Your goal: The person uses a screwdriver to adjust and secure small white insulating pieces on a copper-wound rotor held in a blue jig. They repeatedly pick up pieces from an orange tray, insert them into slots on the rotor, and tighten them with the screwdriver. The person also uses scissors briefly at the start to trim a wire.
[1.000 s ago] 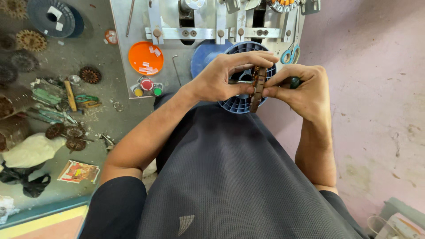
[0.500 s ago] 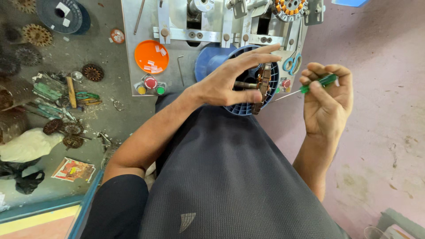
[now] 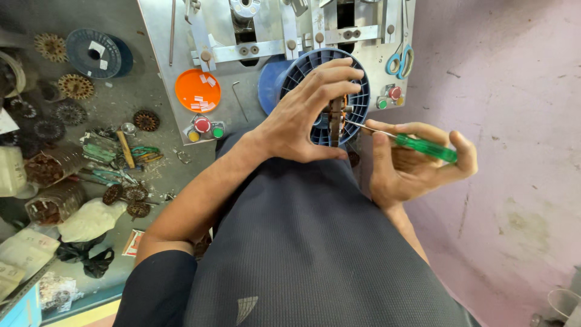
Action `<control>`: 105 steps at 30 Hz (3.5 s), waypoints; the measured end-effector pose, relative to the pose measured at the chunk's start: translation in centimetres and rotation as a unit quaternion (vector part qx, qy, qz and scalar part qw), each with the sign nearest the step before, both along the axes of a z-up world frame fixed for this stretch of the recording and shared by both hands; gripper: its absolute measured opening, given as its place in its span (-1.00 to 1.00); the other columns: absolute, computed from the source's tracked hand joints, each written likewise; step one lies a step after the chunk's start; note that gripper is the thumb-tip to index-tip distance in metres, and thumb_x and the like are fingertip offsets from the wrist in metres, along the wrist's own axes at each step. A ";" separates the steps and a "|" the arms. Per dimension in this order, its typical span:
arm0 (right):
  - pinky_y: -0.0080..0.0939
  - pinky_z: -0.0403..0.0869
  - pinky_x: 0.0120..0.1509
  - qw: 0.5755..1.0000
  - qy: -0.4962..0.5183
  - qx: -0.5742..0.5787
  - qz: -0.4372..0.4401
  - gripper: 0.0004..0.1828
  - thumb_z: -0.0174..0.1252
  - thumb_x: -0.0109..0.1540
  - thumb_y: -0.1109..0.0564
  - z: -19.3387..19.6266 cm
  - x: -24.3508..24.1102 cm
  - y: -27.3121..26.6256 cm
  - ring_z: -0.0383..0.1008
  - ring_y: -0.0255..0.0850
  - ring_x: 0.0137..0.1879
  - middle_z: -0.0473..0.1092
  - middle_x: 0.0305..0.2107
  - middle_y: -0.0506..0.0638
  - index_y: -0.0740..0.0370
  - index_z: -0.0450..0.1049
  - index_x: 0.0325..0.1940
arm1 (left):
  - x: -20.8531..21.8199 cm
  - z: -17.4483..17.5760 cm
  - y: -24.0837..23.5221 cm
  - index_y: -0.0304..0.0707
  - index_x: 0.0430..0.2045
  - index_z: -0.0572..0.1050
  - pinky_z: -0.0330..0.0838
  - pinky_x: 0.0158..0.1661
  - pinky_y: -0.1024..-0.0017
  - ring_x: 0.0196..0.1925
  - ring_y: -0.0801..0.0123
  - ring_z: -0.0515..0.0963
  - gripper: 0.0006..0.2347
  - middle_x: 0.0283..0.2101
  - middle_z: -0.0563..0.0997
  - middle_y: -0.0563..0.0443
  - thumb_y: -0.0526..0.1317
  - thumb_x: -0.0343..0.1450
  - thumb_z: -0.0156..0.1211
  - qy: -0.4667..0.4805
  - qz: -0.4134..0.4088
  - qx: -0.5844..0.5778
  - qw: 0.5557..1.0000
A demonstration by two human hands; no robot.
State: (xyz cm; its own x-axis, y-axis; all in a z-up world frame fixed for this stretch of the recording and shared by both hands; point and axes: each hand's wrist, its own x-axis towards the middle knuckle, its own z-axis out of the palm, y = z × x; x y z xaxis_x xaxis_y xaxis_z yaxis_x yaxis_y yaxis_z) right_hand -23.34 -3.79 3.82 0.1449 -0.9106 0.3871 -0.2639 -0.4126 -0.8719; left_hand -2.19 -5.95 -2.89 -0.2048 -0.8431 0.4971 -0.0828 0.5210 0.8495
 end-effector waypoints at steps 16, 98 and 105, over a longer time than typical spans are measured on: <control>-0.06 0.69 0.07 0.988 0.102 0.010 0.112 -0.41 0.14 0.39 0.56 3.5 2.0 -2.4 0.62 0.09 -0.04 0.33 -0.04 0.25 0.15 -0.11 0.11 | 1.8 -2.2 -2.1 -0.30 0.14 0.55 0.31 0.50 0.28 0.46 0.29 0.41 -0.61 0.32 0.46 -0.01 -0.50 0.42 0.43 0.279 -0.187 0.193 0.922; -0.36 0.53 -0.13 0.981 0.144 -0.050 0.119 -0.76 0.40 0.20 0.37 5.5 3.5 -3.4 0.59 -0.28 -0.19 0.54 -0.20 0.04 0.30 0.54 -0.09 | -0.5 6.2 3.3 -0.47 -0.22 0.54 0.62 -0.16 0.51 -0.21 0.42 0.68 -0.95 -0.21 0.63 -0.09 -0.49 0.50 0.20 0.253 0.050 0.188 0.948; -0.27 0.57 -0.06 0.974 0.175 -0.092 0.106 -0.81 0.33 0.24 0.39 5.1 3.3 -2.8 0.59 -0.17 -0.13 0.50 -0.19 0.08 0.32 0.52 -0.10 | -1.0 6.6 2.6 -0.36 -0.20 0.44 0.52 -0.16 0.37 -0.19 0.21 0.58 -0.92 -0.16 0.51 -0.09 -0.47 0.50 0.15 0.094 0.125 0.005 0.988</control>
